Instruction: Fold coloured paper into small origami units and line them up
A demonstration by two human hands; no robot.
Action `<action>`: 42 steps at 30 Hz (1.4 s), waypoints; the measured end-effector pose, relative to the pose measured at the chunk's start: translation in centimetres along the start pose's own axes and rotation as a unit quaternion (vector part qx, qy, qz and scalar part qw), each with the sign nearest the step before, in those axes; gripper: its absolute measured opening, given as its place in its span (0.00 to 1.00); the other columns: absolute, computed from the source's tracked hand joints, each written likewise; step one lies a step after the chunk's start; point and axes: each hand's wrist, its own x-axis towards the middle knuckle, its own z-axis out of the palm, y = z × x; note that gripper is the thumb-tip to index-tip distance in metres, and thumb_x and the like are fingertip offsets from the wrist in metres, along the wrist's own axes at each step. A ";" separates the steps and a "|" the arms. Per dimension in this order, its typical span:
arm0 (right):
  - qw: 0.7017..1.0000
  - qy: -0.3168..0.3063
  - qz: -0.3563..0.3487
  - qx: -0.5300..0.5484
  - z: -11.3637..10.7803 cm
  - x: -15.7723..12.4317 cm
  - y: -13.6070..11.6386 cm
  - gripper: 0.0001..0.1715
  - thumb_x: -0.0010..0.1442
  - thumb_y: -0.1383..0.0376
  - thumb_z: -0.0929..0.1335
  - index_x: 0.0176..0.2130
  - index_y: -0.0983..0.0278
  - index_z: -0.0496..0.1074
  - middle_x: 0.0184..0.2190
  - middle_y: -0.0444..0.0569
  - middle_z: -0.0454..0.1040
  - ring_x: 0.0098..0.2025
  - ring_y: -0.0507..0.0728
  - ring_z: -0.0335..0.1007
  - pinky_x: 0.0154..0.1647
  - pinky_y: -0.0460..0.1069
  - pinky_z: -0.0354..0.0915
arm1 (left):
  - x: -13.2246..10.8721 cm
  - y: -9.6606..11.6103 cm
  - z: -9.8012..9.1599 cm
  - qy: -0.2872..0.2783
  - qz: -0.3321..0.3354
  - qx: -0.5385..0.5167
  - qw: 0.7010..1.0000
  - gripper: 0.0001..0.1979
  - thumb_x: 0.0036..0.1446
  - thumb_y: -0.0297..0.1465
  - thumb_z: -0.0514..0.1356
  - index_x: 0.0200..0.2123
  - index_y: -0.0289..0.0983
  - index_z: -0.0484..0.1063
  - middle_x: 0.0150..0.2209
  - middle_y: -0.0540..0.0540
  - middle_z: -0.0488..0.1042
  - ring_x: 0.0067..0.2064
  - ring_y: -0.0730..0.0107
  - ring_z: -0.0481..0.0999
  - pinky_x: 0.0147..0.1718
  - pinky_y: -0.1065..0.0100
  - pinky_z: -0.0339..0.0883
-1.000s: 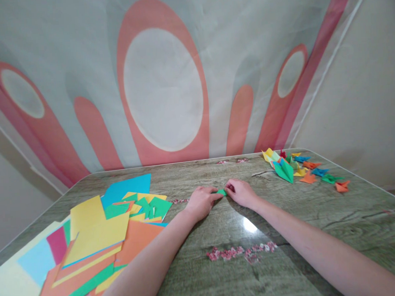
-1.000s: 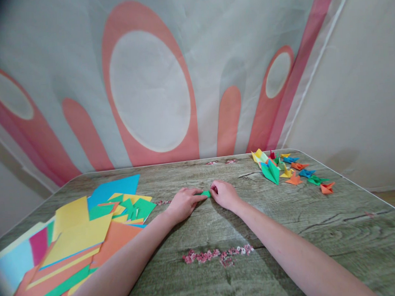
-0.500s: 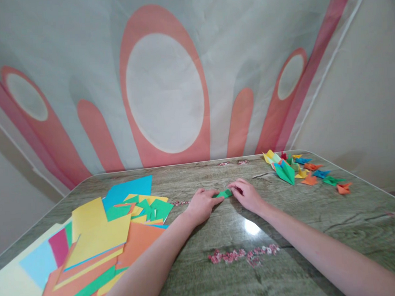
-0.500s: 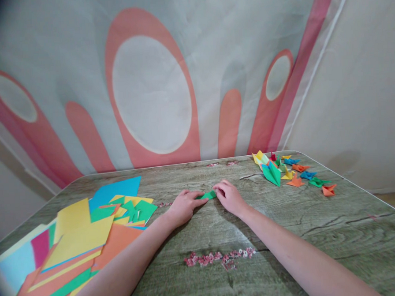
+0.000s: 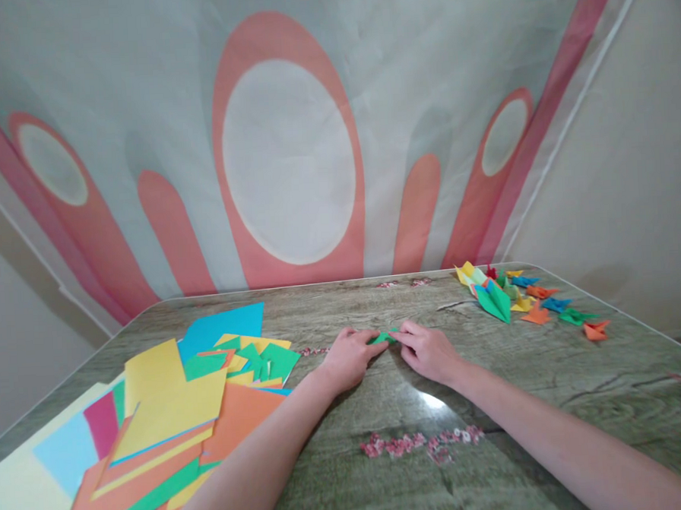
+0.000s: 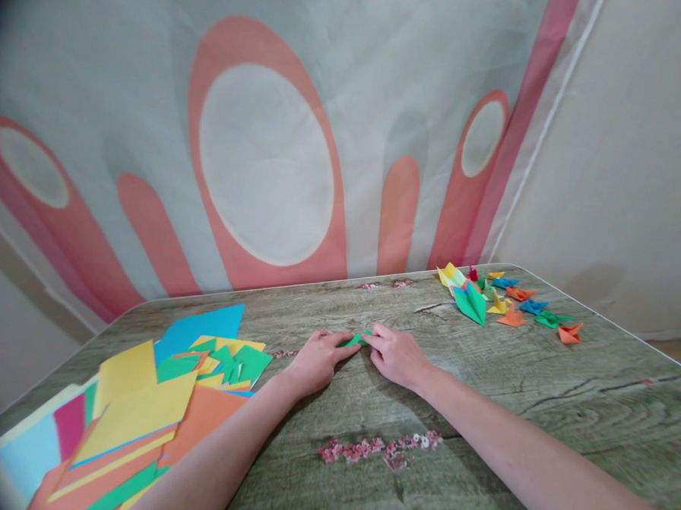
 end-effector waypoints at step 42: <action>0.970 -0.178 0.019 -0.163 -3.1 0.4 -0.1 0.19 0.60 0.70 0.57 0.45 0.59 0.71 0.36 0.52 0.69 0.38 0.58 0.68 0.33 0.48 0.57 | -0.1 0.1 0.1 -0.041 -0.021 0.005 0.999 0.24 0.55 0.23 0.48 0.55 0.44 0.61 0.58 0.46 0.60 0.57 0.67 0.61 0.55 0.59 0.50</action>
